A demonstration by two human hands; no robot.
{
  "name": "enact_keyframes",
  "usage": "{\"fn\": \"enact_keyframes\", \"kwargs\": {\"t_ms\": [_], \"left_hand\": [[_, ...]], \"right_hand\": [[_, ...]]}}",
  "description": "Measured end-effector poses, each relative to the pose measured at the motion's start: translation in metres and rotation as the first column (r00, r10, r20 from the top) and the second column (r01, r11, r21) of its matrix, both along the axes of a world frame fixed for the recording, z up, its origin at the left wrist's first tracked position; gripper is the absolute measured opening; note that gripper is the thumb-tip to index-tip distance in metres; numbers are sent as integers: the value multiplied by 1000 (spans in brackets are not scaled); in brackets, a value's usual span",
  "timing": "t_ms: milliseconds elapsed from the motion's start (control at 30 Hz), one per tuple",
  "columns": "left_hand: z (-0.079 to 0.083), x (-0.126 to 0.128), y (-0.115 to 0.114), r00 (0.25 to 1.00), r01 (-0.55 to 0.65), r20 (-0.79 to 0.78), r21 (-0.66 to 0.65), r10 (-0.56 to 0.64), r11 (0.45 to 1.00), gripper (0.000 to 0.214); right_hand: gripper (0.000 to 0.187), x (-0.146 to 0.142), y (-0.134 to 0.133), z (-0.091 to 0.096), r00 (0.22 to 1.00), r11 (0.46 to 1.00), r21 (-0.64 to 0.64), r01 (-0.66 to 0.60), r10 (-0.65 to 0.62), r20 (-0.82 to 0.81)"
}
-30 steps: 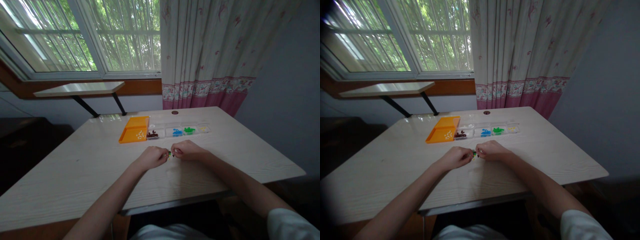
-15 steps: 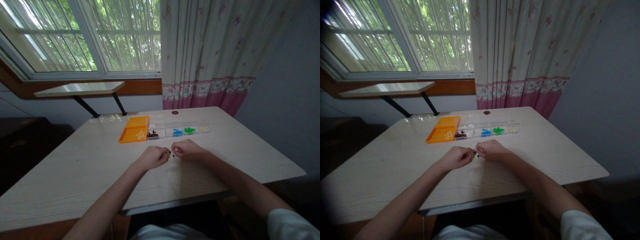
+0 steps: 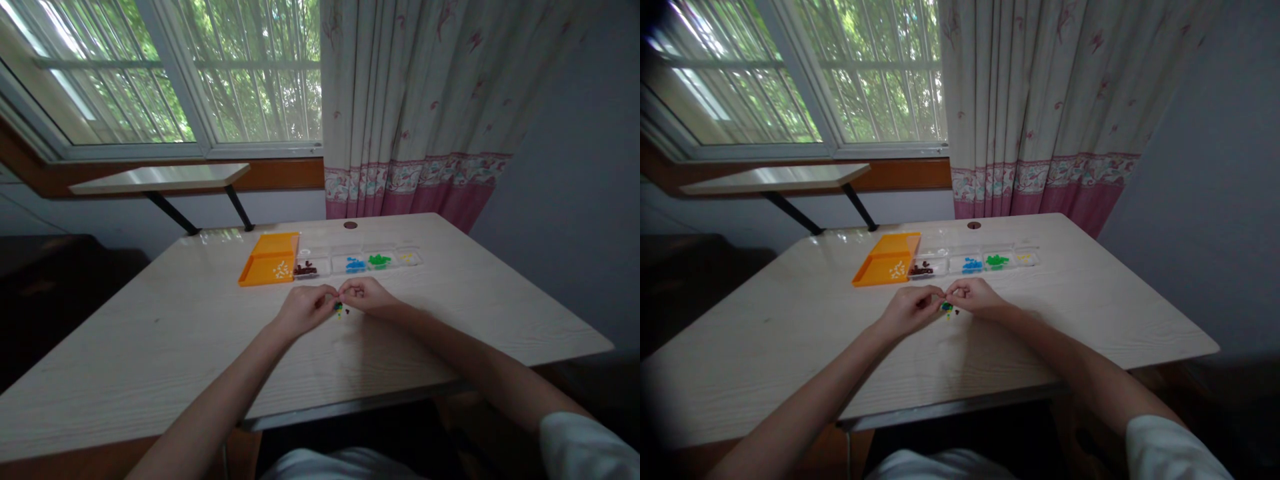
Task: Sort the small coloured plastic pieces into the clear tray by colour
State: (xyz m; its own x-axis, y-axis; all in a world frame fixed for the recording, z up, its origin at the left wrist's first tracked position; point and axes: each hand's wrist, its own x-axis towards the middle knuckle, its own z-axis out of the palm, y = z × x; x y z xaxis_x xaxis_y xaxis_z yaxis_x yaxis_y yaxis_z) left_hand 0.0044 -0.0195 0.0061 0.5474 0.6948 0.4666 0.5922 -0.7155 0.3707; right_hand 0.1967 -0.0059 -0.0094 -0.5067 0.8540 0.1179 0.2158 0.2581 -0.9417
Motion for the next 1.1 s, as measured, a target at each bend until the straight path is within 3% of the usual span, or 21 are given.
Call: {"fn": "enact_keyframes", "kwargs": {"t_ms": [300, 867, 1100], "left_hand": [[-1, 1, 1, 996, 31, 81, -111, -22, 993, 16], [1, 2, -1, 993, 73, 106, -146, -58, 987, 17], [0, 2, 1, 992, -31, 117, -137, 48, 990, 26]], "right_hand": [[29, 1, -2, 7, 1000, 999, -52, -16, 15, -21], [29, 3, 0, 1, 998, 995, -82, -57, 55, -25], [28, 2, 0, 9, 999, 999, -38, 20, -22, -42]]}}
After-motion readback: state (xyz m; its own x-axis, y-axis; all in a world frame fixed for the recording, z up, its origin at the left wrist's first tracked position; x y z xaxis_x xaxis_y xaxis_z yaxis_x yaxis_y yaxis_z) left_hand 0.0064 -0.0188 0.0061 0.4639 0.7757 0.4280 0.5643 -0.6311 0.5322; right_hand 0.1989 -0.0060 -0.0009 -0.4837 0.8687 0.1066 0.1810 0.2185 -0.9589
